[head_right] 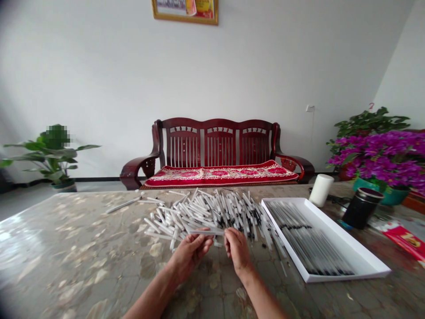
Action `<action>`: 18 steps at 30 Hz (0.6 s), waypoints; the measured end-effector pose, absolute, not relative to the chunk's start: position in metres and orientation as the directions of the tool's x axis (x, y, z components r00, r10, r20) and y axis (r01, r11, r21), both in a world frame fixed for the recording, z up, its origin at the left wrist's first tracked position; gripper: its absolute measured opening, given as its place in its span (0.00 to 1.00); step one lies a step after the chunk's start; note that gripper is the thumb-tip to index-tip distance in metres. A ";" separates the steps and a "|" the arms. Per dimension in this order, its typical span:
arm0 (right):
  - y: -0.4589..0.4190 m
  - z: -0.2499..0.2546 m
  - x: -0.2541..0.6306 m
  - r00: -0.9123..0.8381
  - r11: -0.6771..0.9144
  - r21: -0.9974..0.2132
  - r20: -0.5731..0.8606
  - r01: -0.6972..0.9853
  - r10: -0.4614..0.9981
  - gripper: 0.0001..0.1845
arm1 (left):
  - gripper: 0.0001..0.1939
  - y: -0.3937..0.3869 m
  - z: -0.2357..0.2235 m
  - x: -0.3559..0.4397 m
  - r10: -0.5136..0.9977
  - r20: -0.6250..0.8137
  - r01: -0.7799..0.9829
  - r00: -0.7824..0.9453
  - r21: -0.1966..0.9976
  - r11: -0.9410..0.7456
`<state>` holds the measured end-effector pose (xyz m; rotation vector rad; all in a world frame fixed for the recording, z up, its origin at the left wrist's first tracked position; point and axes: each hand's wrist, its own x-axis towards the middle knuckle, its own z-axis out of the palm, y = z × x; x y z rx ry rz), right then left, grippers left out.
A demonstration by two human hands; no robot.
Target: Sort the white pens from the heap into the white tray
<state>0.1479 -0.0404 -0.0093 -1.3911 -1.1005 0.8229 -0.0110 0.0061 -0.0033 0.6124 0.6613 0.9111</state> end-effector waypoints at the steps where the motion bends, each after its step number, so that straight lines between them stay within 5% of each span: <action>1: -0.041 -0.009 0.150 0.311 0.074 -0.986 0.117 0.147 0.943 0.22 | 0.13 0.007 -0.002 -0.014 0.826 -0.287 -0.478 0.486 0.703 0.526; 5: -0.042 -0.008 0.153 0.253 0.088 -0.982 0.128 0.165 0.959 0.20 | 0.23 0.007 0.002 -0.022 0.669 -0.315 -0.320 0.673 0.691 0.648; 11: -0.040 -0.010 0.148 0.242 0.104 -0.951 0.178 0.290 0.954 0.21 | 0.20 -0.004 0.001 -0.022 0.617 -0.273 -0.169 0.738 0.811 0.561; 15: -0.037 -0.015 0.149 0.282 0.130 -0.908 0.256 0.397 0.925 0.20 | 0.16 -0.001 -0.003 -0.018 0.689 -0.253 -0.282 0.679 0.777 0.563; 18: -0.035 -0.020 0.152 0.237 0.152 -0.756 0.379 0.636 0.894 0.09 | 0.13 0.006 -0.003 -0.018 0.817 -0.244 -0.445 0.522 0.740 0.505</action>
